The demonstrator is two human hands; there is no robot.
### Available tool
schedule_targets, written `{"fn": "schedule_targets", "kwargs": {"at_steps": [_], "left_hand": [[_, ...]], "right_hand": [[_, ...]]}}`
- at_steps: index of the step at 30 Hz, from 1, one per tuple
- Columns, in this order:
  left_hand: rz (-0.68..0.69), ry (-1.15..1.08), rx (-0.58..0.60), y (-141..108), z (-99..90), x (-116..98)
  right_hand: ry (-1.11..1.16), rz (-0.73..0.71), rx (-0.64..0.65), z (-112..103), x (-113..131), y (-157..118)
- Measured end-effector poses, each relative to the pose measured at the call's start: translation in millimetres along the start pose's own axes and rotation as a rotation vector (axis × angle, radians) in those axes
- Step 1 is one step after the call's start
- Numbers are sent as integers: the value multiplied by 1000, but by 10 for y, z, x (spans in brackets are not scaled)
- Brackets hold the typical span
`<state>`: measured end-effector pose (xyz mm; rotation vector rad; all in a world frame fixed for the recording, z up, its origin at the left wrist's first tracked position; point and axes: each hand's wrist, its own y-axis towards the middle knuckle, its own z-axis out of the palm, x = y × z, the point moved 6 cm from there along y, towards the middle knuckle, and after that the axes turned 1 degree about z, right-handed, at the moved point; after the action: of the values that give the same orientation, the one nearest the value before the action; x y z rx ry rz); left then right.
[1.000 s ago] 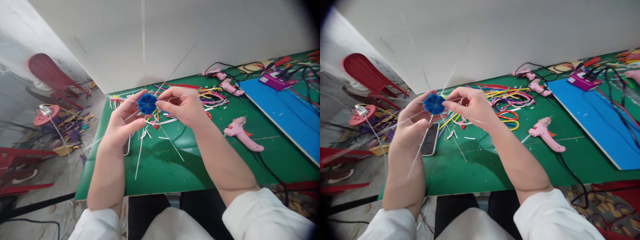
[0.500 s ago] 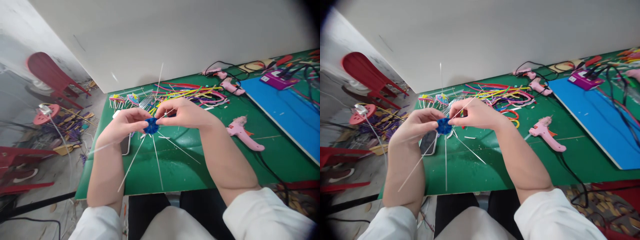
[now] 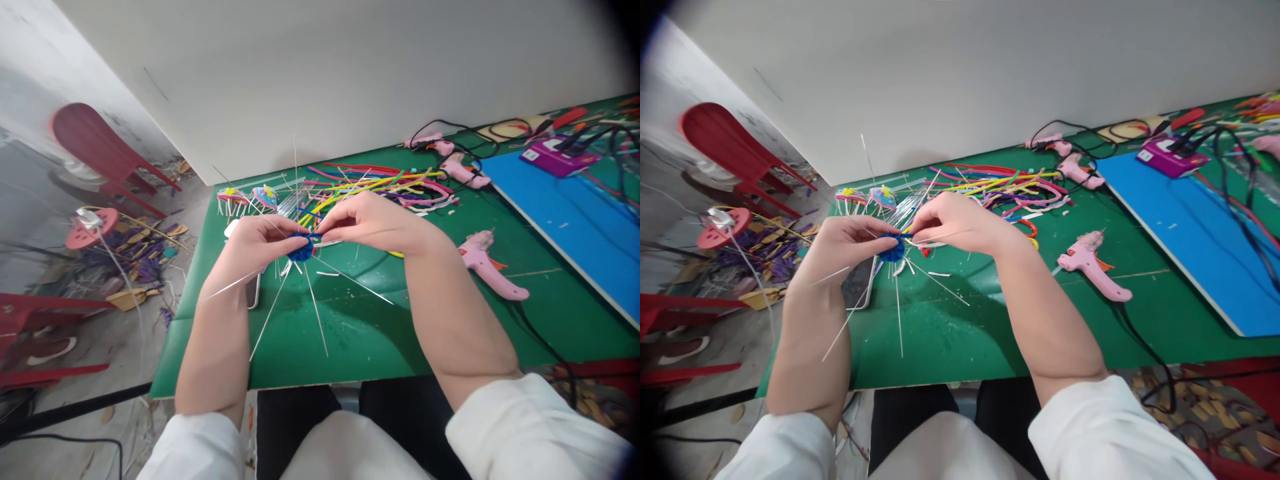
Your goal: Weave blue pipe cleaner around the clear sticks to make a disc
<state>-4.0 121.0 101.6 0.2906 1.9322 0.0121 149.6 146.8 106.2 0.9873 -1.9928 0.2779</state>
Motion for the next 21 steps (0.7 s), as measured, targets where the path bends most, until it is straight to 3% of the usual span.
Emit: {"fn": "schedule_targets", "kwargs": {"at_steps": [7,16,21], "left_hand": [[17,31,-37,-16,-21,-15],[18,47,-72,-12,-39,-9],[22,123,54,-26,2,20]], "right_hand": [[-104,-41,-45,-107,29,-49],[-116,-105,33,-107,92,-94],[-72,-112,115,-198,50,-192]]}}
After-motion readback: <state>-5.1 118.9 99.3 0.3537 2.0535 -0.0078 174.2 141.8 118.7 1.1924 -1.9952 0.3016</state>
